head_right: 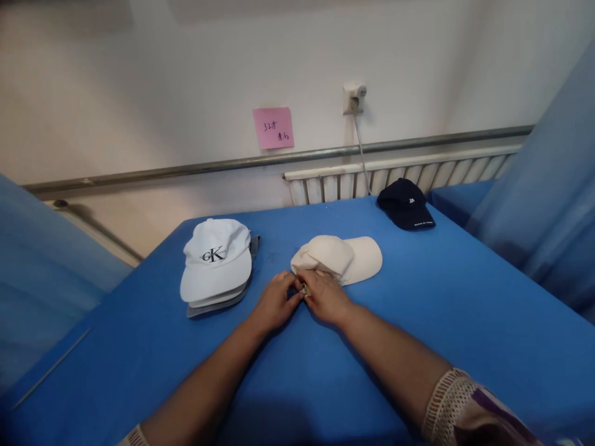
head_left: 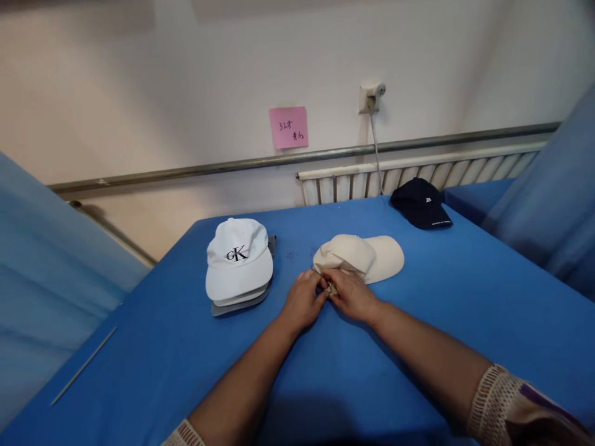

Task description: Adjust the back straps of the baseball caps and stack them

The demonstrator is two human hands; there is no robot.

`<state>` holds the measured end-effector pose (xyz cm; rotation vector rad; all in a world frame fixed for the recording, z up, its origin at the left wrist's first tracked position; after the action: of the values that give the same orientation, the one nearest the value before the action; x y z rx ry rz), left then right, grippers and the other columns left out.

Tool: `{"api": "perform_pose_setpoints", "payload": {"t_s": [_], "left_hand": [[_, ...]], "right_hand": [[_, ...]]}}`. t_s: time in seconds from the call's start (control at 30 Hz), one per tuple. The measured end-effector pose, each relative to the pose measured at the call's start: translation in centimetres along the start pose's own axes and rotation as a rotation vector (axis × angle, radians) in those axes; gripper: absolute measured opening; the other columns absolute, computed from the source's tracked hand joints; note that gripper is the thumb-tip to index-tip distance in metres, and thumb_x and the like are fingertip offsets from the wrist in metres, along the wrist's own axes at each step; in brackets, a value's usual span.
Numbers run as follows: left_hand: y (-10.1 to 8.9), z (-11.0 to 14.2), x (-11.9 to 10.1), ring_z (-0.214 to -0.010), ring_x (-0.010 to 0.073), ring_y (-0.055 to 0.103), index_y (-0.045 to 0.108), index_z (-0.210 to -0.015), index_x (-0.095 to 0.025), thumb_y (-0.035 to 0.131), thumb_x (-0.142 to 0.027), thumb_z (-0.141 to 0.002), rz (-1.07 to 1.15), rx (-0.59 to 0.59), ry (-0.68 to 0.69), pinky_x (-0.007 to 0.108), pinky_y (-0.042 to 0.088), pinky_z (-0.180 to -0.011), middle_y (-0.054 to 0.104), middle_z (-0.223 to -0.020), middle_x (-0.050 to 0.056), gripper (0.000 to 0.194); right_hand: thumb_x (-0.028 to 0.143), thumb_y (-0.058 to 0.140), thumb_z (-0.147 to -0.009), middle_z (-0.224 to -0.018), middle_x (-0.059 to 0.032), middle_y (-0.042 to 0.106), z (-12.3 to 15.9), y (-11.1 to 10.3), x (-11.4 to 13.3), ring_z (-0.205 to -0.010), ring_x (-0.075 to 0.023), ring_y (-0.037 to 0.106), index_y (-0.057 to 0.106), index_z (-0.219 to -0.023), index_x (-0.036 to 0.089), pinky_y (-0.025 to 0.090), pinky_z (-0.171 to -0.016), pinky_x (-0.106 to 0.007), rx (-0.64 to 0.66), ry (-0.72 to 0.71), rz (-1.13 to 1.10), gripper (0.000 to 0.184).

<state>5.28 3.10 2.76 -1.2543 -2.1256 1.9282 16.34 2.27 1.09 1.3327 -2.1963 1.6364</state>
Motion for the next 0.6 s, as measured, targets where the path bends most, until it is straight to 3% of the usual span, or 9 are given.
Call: {"api": "perform_pose_setpoints", "payload": {"t_s": [0.13, 0.37, 0.43, 0.6], "left_hand": [[0.1, -0.3, 0.8, -0.088, 0.0199, 0.054, 0.058, -0.08, -0.018, 0.061, -0.019, -0.081, 0.196, 0.024, 0.017, 0.034, 0.041, -0.082, 0.06, -0.088, 0.004, 0.003], [0.8, -0.4, 3.0, -0.075, 0.0148, 0.053, 0.056, -0.076, -0.016, 0.066, -0.036, -0.078, 0.768, 0.078, -0.182, 0.028, 0.042, -0.072, 0.058, -0.078, 0.001, 0.022], [0.5, -0.5, 2.7, -0.077, 0.0153, 0.053, 0.058, -0.077, -0.016, 0.067, -0.037, -0.078, 0.698, 0.068, -0.163, 0.028, 0.043, -0.074, 0.059, -0.08, 0.001, 0.022], [-0.5, -0.4, 0.6, -0.087, 0.0195, 0.052, 0.062, -0.075, -0.018, 0.069, -0.033, -0.077, 0.29, -0.011, -0.045, 0.033, 0.041, -0.083, 0.058, -0.085, 0.003, 0.016]], "right_hand": [[0.015, 0.059, -0.082, -0.111, -0.0094, 0.065, 0.0, -0.2, 0.2, -0.102, -0.0239, 0.059, 0.053, -0.121, 0.019, 0.046, -0.089, -0.039, 0.006, -0.013, -0.058, 0.039], [0.017, 0.061, -0.083, -0.112, -0.0106, 0.066, 0.1, -0.7, -0.2, -0.101, -0.0237, 0.061, 0.052, -0.122, 0.018, 0.048, -0.09, -0.04, -0.084, -0.01, -0.153, 0.04], [0.016, 0.059, -0.083, -0.11, -0.0107, 0.066, 0.1, -0.7, 0.0, -0.101, -0.0241, 0.061, 0.051, -0.123, 0.018, 0.049, -0.089, -0.04, -0.083, -0.022, -0.139, 0.04], [0.011, 0.054, -0.083, -0.111, -0.0108, 0.066, 0.0, -0.4, 0.9, -0.099, -0.0248, 0.061, 0.05, -0.126, 0.019, 0.049, -0.088, -0.04, -0.021, -0.071, -0.06, 0.044]]}}
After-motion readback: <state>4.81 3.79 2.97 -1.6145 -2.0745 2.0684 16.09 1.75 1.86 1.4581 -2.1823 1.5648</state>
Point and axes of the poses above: each hand's wrist, its own z-axis away from the middle knuckle, its own y-axis out of the palm, x = y × z, the point moved 7 cm from there along -z, towards the middle knuckle
